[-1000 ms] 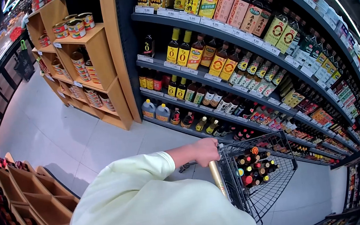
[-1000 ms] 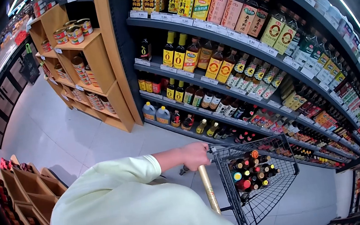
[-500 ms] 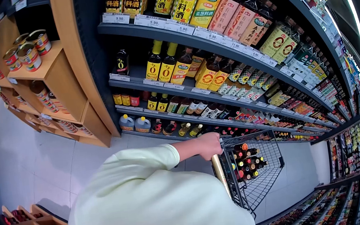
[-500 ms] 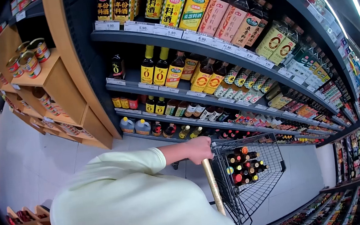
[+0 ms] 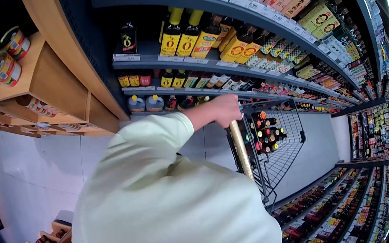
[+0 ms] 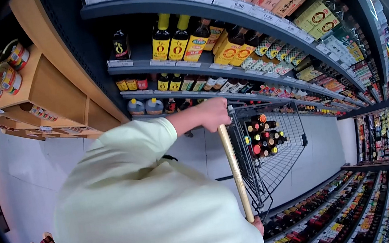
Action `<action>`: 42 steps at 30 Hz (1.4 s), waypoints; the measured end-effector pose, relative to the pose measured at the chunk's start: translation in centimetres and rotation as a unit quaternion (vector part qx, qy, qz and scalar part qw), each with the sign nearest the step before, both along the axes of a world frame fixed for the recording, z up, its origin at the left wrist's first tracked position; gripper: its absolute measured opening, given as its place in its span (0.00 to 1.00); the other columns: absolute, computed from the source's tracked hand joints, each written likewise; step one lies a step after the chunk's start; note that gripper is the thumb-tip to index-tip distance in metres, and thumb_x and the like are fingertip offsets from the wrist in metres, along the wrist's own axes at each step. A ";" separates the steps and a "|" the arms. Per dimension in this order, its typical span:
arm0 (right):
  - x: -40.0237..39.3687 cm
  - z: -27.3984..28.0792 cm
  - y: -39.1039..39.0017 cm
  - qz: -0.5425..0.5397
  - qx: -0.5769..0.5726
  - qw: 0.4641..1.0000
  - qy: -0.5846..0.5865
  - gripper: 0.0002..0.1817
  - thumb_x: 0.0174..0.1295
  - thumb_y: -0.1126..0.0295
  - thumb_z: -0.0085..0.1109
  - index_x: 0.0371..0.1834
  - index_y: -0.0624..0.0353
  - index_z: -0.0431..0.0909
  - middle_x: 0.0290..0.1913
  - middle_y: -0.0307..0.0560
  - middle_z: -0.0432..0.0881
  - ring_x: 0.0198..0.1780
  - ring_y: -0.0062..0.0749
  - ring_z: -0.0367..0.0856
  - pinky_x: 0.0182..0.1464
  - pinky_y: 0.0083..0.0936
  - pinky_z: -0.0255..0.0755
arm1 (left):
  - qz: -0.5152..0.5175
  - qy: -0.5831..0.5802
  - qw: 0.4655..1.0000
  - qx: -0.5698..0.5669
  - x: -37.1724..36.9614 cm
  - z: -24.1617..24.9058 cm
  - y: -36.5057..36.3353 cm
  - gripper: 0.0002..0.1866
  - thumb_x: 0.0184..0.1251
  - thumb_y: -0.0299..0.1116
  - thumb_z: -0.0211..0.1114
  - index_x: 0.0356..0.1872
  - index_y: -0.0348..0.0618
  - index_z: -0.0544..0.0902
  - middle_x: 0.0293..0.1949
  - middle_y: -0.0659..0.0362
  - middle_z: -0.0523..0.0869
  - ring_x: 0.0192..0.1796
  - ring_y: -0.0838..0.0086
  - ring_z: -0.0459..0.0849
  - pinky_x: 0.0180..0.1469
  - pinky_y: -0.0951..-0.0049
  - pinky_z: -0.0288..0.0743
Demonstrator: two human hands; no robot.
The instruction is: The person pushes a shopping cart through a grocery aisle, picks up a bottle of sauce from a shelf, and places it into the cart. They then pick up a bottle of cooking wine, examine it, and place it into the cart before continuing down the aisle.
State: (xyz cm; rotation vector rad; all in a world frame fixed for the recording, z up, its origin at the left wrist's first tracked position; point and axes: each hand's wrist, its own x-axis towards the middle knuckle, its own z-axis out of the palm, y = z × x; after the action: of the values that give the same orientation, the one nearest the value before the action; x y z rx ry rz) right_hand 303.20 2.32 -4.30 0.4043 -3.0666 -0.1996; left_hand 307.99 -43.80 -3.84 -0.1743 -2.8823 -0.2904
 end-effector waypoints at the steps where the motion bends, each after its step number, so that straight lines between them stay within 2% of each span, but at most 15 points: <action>1: 0.3 -0.1 0.2 -0.003 0.003 1.000 0.003 0.15 0.45 0.54 0.67 0.24 0.54 0.84 0.24 0.54 0.83 0.33 0.53 0.85 0.40 0.48 0.77 | 0.003 0.007 1.000 0.007 0.5 0.0 -0.2 0.06 0.37 0.33 0.68 0.22 0.52 0.85 0.20 0.59 0.84 0.31 0.62 0.85 0.52 0.67 0.70; 3: 0.4 -0.7 0.7 -0.016 0.014 1.000 0.007 0.15 0.44 0.54 0.67 0.24 0.54 0.84 0.24 0.54 0.83 0.34 0.54 0.85 0.40 0.49 0.78 | 0.014 0.024 0.999 0.018 1.4 -0.1 -0.6 0.07 0.37 0.33 0.68 0.23 0.52 0.85 0.21 0.59 0.84 0.31 0.61 0.85 0.52 0.67 0.70; 5: 1.0 -1.7 0.9 -0.027 0.022 0.999 0.008 0.17 0.47 0.51 0.68 0.27 0.52 0.84 0.27 0.54 0.85 0.35 0.54 0.86 0.34 0.48 0.78 | 0.015 0.034 0.999 0.012 2.2 -0.4 -1.0 0.07 0.38 0.33 0.68 0.24 0.52 0.85 0.21 0.59 0.84 0.32 0.61 0.85 0.52 0.66 0.70; 6: 2.9 0.4 -1.1 0.030 -0.063 0.996 0.054 0.15 0.47 0.53 0.68 0.27 0.53 0.84 0.27 0.53 0.85 0.31 0.54 0.85 0.32 0.47 0.78 | 0.011 0.042 0.999 0.008 2.5 -0.5 -1.4 0.07 0.38 0.33 0.68 0.24 0.52 0.85 0.21 0.59 0.84 0.32 0.61 0.85 0.53 0.66 0.70; 10: 6.3 0.5 -3.4 0.006 -0.012 0.998 0.064 0.13 0.49 0.56 0.68 0.27 0.54 0.84 0.26 0.52 0.85 0.31 0.53 0.85 0.32 0.46 0.78 | 0.019 0.004 1.000 -0.025 4.0 -0.3 -2.8 0.06 0.40 0.34 0.69 0.24 0.54 0.86 0.24 0.62 0.86 0.36 0.61 0.84 0.48 0.65 0.72; 12: 7.9 0.8 -4.0 -0.002 -0.010 0.999 0.053 0.13 0.50 0.57 0.67 0.27 0.54 0.84 0.26 0.52 0.85 0.31 0.53 0.85 0.32 0.45 0.78 | 0.016 0.039 0.999 -0.029 5.0 -0.5 -3.3 0.06 0.40 0.34 0.69 0.25 0.54 0.86 0.23 0.62 0.85 0.36 0.61 0.84 0.48 0.65 0.73; 15: 10.2 0.2 -4.2 0.009 -0.024 0.997 0.066 0.13 0.50 0.56 0.67 0.28 0.54 0.85 0.26 0.52 0.85 0.31 0.52 0.86 0.32 0.44 0.77 | 0.033 0.024 0.999 -0.023 7.0 -0.4 -3.7 0.05 0.45 0.39 0.68 0.24 0.54 0.86 0.23 0.59 0.85 0.36 0.60 0.84 0.53 0.63 0.72; 19: 13.0 -0.2 -4.0 0.005 -0.006 0.998 0.067 0.13 0.51 0.56 0.66 0.30 0.53 0.85 0.26 0.52 0.85 0.31 0.51 0.86 0.32 0.44 0.78 | 0.033 0.030 0.999 -0.020 9.5 -0.9 -3.9 0.05 0.44 0.40 0.68 0.23 0.55 0.86 0.22 0.59 0.85 0.37 0.60 0.84 0.55 0.63 0.72; 25: 17.4 -0.3 -3.6 -0.010 -0.012 0.999 0.048 0.12 0.51 0.57 0.66 0.30 0.53 0.85 0.26 0.51 0.85 0.31 0.51 0.86 0.31 0.43 0.78 | 0.011 0.030 0.999 -0.025 13.8 -0.9 -3.5 0.05 0.43 0.38 0.68 0.24 0.54 0.86 0.25 0.60 0.85 0.39 0.60 0.85 0.53 0.64 0.72; 26: 18.0 -0.3 -3.4 -0.010 -0.005 0.999 0.049 0.11 0.51 0.58 0.66 0.29 0.53 0.84 0.25 0.51 0.85 0.30 0.51 0.86 0.31 0.43 0.78 | 0.006 0.044 0.999 -0.024 14.3 -1.0 -3.3 0.05 0.43 0.37 0.67 0.24 0.54 0.86 0.25 0.59 0.85 0.38 0.60 0.85 0.50 0.64 0.72; 30: 20.6 -0.1 -2.9 -0.022 0.000 0.999 0.043 0.11 0.50 0.58 0.67 0.26 0.54 0.82 0.25 0.50 0.85 0.30 0.50 0.86 0.31 0.43 0.78 | 0.000 0.009 1.000 -0.021 17.1 -0.3 -2.5 0.09 0.41 0.38 0.68 0.27 0.53 0.87 0.25 0.59 0.86 0.39 0.62 0.85 0.56 0.66 0.70; 32: 21.9 -0.2 -2.5 -0.019 -0.014 0.999 0.049 0.10 0.48 0.61 0.66 0.24 0.54 0.81 0.25 0.50 0.84 0.30 0.50 0.85 0.31 0.43 0.77 | -0.007 0.003 0.999 -0.033 18.2 -0.3 -2.1 0.08 0.39 0.38 0.68 0.25 0.53 0.85 0.24 0.59 0.85 0.37 0.63 0.85 0.55 0.66 0.70; 34: 22.9 -0.9 -1.8 -0.009 -0.017 0.997 0.071 0.09 0.47 0.62 0.66 0.22 0.55 0.80 0.24 0.51 0.83 0.30 0.50 0.85 0.31 0.44 0.77 | -0.010 0.004 1.000 -0.026 19.3 -0.3 -1.7 0.06 0.42 0.39 0.66 0.23 0.54 0.85 0.24 0.61 0.86 0.39 0.61 0.85 0.53 0.66 0.71; 36: 24.0 -1.3 -1.1 -0.008 -0.031 0.996 0.086 0.08 0.45 0.64 0.66 0.20 0.55 0.78 0.23 0.50 0.82 0.28 0.51 0.83 0.30 0.45 0.76 | -0.024 0.047 0.999 -0.015 20.4 -1.3 -1.4 0.07 0.38 0.40 0.67 0.22 0.54 0.83 0.23 0.62 0.85 0.35 0.65 0.84 0.54 0.68 0.71; 42: 27.7 -1.5 0.1 0.005 -0.048 0.992 0.114 0.08 0.42 0.66 0.67 0.21 0.55 0.77 0.24 0.48 0.81 0.32 0.48 0.81 0.34 0.44 0.74 | -0.046 0.028 0.999 -0.010 23.7 -1.4 -0.5 0.07 0.42 0.38 0.66 0.25 0.52 0.85 0.23 0.62 0.85 0.35 0.67 0.85 0.55 0.69 0.70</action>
State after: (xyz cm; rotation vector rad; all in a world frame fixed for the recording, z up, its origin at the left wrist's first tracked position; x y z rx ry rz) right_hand 330.89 2.44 -5.79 0.3629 -2.8349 -0.0899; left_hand 331.69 -44.31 -5.24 -0.3138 -2.8279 -0.2680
